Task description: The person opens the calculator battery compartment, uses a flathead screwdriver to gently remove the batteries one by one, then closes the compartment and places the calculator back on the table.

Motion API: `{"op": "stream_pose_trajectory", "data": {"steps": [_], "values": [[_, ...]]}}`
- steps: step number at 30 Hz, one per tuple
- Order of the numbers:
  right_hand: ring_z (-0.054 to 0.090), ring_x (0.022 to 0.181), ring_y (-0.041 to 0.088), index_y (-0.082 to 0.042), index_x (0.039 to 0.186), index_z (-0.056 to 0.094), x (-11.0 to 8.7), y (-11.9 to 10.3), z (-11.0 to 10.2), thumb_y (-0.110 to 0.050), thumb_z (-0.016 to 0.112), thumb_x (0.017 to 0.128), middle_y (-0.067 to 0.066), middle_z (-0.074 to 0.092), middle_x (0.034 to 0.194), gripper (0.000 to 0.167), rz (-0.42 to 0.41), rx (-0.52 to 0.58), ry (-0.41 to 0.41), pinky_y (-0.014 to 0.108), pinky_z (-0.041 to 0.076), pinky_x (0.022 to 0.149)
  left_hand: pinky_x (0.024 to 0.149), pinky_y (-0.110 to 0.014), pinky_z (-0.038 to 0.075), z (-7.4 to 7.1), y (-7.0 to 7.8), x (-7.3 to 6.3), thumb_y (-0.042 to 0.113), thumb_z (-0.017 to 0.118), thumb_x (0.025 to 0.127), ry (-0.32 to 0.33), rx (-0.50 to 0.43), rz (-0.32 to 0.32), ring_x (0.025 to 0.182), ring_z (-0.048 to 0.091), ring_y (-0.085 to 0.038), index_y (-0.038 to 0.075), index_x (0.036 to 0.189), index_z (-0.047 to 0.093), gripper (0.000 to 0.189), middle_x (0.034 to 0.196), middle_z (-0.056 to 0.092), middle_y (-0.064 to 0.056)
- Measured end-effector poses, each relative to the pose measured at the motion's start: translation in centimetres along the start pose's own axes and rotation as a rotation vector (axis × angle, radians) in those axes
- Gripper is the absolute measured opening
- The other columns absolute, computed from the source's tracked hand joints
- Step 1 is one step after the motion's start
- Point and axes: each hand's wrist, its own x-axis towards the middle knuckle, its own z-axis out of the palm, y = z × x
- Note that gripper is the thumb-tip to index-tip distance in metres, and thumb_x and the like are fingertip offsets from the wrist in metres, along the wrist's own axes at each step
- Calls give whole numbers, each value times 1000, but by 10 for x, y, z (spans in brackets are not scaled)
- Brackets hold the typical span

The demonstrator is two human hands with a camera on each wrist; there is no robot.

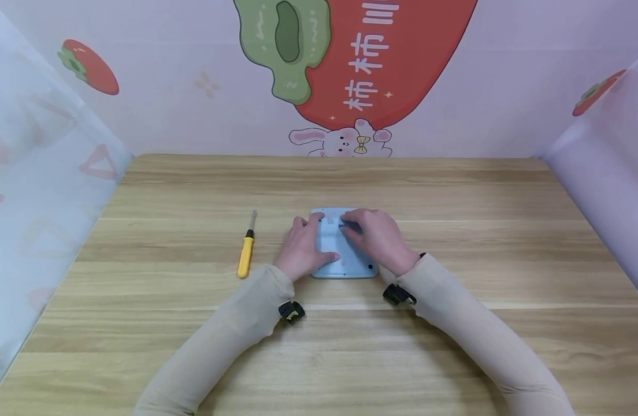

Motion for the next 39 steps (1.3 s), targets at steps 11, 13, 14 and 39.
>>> {"op": "stream_pose_trajectory", "data": {"steps": [11, 13, 14, 39], "values": [[67, 101, 25, -4, 112, 71, 1, 6, 0, -18, 65, 92, 13, 70, 112, 25, -27, 56, 34, 40, 54, 85, 84, -38, 44, 1, -1, 0, 28, 80, 79, 4, -1, -1, 101, 47, -29, 13, 147, 31, 85, 125, 42, -19], [67, 100, 24, -5, 111, 71, 1, 6, 0, -17, 64, 92, 12, 70, 111, 24, -31, 65, 46, 40, 54, 84, 84, -38, 44, 0, -2, 0, 28, 79, 79, 3, 0, -1, 101, 47, -29, 13, 147, 31, 85, 125, 42, -20], [68, 99, 24, -5, 111, 71, 2, 6, -1, -17, 64, 93, 12, 70, 111, 23, -31, 67, 52, 40, 54, 84, 84, -38, 44, 0, -2, 0, 28, 79, 79, 3, 2, 0, 101, 47, -29, 12, 147, 31, 85, 125, 42, -20], [67, 95, 22, -5, 110, 70, 17, 8, -9, -13, 59, 95, 11, 71, 106, 20, -12, 88, 14, 38, 55, 83, 80, -35, 42, 0, -1, 1, 29, 79, 79, -2, 6, -7, 99, 46, -28, 13, 148, 31, 85, 123, 42, -18]]}}
